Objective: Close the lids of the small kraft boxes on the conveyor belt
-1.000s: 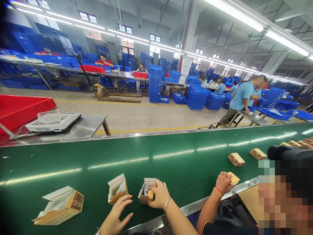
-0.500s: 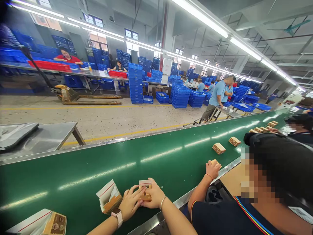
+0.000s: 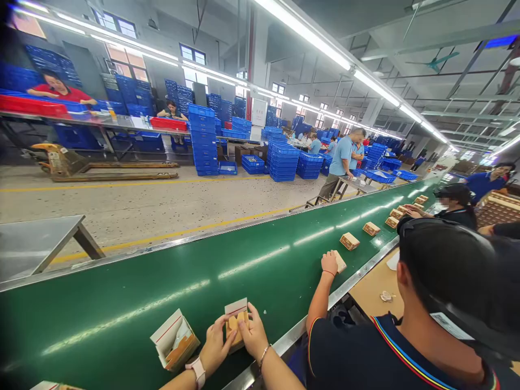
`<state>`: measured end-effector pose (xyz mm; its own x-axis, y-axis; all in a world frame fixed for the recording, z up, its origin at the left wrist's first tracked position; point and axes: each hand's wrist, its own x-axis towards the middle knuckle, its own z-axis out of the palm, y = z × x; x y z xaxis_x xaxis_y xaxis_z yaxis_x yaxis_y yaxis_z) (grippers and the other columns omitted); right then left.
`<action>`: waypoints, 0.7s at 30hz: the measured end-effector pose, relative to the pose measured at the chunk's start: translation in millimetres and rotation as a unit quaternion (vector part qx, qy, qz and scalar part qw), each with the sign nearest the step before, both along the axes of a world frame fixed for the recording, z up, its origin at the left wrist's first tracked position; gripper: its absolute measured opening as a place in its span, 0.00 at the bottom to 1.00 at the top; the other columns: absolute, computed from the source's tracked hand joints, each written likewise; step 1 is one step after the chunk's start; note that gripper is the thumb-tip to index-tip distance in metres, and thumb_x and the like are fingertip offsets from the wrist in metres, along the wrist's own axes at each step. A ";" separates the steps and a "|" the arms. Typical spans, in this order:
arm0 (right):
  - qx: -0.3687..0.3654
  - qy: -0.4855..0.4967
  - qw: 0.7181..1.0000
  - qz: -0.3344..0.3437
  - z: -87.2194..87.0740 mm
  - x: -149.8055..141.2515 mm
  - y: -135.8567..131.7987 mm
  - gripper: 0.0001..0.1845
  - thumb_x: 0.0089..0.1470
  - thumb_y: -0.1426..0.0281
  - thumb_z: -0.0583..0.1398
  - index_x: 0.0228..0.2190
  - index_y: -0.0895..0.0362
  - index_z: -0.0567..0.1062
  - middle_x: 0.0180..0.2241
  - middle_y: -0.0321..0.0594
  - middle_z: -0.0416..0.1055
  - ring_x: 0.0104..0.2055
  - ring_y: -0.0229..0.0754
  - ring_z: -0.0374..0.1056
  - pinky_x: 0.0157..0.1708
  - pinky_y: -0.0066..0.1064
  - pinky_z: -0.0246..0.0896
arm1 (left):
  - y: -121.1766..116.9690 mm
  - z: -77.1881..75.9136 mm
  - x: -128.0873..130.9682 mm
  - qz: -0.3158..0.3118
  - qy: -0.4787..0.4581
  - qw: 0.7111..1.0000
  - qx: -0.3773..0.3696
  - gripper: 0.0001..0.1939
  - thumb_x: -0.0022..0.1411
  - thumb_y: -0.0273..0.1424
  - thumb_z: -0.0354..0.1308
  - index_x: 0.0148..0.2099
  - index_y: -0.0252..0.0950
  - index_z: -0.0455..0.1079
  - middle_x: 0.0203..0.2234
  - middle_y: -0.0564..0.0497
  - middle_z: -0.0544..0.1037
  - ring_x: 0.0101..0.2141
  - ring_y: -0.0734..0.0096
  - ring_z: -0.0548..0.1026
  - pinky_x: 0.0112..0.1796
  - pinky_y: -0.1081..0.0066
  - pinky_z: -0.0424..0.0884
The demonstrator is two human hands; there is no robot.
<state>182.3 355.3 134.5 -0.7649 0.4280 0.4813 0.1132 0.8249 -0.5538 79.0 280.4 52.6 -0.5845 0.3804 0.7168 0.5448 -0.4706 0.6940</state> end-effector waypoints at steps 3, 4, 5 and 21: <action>0.002 0.060 0.996 -0.063 -5.8 1.8 1.6 0.30 0.48 0.47 0.56 0.24 0.64 0.74 0.52 0.55 0.63 0.46 0.44 0.67 0.53 0.37 0.61 | 8.9 2.8 9.2 -0.013 -0.101 0.995 0.019 0.26 0.52 0.48 0.50 0.43 0.30 0.63 0.48 0.30 0.68 0.52 0.51 0.67 0.55 0.51 0.59; -0.005 0.092 0.991 -0.095 -7.3 2.6 1.2 0.29 0.47 0.48 0.57 0.20 0.64 0.72 0.52 0.55 0.62 0.47 0.45 0.67 0.54 0.37 0.60 | 10.9 5.9 10.8 -0.020 -0.138 0.990 0.017 0.28 0.50 0.49 0.52 0.43 0.30 0.62 0.50 0.29 0.66 0.55 0.48 0.64 0.57 0.50 0.55; -0.020 0.126 0.984 -0.125 -8.3 3.0 0.9 0.28 0.44 0.49 0.58 0.20 0.64 0.72 0.50 0.55 0.63 0.48 0.46 0.66 0.55 0.37 0.60 | 12.7 10.1 11.6 -0.033 -0.175 0.984 0.011 0.30 0.48 0.49 0.54 0.45 0.29 0.61 0.52 0.27 0.63 0.57 0.46 0.61 0.57 0.49 0.54; -0.140 0.152 0.946 -0.249 10.3 5.9 51.1 0.30 0.34 0.58 0.62 0.39 0.64 0.70 0.36 0.50 0.68 0.34 0.44 0.69 0.33 0.33 0.67 | 24.2 77.2 23.7 -0.307 -0.422 0.851 -0.061 0.15 0.58 0.19 0.49 0.48 0.28 0.59 0.48 0.36 0.71 0.41 0.68 0.75 0.44 0.72 0.69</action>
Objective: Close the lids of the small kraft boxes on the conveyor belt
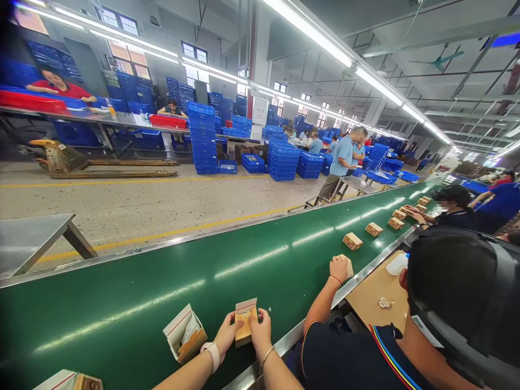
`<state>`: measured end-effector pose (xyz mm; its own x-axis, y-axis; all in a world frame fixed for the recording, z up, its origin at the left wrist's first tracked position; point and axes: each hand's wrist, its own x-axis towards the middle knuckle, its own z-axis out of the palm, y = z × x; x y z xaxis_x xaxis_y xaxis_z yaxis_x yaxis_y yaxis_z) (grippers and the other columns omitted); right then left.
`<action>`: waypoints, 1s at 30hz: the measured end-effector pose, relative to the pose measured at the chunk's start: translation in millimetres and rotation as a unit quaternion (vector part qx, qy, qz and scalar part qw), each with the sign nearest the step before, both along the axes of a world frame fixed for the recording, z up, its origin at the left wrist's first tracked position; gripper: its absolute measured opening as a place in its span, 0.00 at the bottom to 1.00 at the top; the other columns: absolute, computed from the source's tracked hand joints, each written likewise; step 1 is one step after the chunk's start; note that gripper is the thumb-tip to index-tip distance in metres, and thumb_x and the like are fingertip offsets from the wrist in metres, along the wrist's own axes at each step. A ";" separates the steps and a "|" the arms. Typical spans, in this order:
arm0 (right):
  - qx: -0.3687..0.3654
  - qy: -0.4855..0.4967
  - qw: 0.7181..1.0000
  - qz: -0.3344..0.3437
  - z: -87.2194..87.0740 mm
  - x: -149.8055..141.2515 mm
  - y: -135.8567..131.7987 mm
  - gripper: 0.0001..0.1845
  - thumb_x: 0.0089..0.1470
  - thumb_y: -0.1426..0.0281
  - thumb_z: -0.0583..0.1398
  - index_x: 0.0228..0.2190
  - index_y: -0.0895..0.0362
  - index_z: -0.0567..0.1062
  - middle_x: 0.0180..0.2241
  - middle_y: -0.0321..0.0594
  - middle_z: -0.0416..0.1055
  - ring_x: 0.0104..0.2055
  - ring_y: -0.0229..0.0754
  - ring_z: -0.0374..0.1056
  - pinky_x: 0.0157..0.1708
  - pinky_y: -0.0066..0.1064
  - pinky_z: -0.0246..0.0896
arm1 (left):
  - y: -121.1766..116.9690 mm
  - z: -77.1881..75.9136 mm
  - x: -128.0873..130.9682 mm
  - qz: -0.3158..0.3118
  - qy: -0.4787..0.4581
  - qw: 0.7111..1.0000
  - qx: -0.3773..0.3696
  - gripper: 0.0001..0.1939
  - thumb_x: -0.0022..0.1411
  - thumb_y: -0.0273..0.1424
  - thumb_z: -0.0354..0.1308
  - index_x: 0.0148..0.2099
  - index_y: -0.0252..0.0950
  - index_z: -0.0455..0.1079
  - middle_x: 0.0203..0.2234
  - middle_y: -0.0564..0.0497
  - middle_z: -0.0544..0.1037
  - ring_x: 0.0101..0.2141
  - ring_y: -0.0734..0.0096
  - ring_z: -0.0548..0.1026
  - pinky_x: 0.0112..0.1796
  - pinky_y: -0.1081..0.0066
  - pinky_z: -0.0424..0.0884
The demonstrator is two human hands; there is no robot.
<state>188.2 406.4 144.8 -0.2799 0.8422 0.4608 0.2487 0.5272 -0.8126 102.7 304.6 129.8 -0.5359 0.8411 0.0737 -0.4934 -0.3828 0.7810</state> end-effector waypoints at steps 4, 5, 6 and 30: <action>0.065 0.005 0.997 -0.032 10.2 17.3 -14.2 0.37 0.39 0.54 0.60 0.47 0.65 0.67 0.48 0.57 0.64 0.50 0.50 0.65 0.52 0.42 0.61 | 6.6 -3.3 6.1 0.035 0.018 0.999 -0.037 0.22 0.59 0.28 0.55 0.53 0.26 0.55 0.57 0.30 0.61 0.53 0.62 0.67 0.52 0.70 0.64; 0.114 0.009 0.993 -0.040 13.1 22.5 -22.2 0.37 0.40 0.54 0.60 0.48 0.65 0.66 0.51 0.57 0.61 0.55 0.51 0.60 0.58 0.43 0.55 | 5.2 -10.6 9.9 0.045 0.028 0.998 -0.038 0.26 0.57 0.32 0.57 0.54 0.26 0.55 0.57 0.31 0.60 0.56 0.61 0.65 0.53 0.70 0.62; 0.168 0.013 0.985 -0.039 15.8 26.9 -31.6 0.37 0.42 0.53 0.59 0.49 0.64 0.66 0.54 0.56 0.59 0.59 0.51 0.56 0.61 0.43 0.51 | 2.2 -21.0 14.7 0.050 0.042 0.997 -0.034 0.27 0.55 0.35 0.59 0.53 0.27 0.57 0.56 0.32 0.62 0.56 0.60 0.65 0.53 0.70 0.62; 0.413 -0.385 0.757 0.330 43.0 -32.5 -45.0 0.29 0.47 0.59 0.62 0.52 0.47 0.72 0.54 0.42 0.65 0.60 0.54 0.56 0.56 0.53 0.51 | -58.3 -74.8 -57.3 0.274 0.516 0.810 -0.052 0.24 0.65 0.33 0.43 0.61 0.50 0.64 0.59 0.50 0.63 0.62 0.54 0.55 0.52 0.50 0.59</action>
<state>155.7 361.4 187.9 -0.9671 -0.0838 0.2402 -0.0577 0.9918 0.1139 45.4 246.3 55.0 -0.5291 0.5279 0.6643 0.6649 -0.2284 0.7111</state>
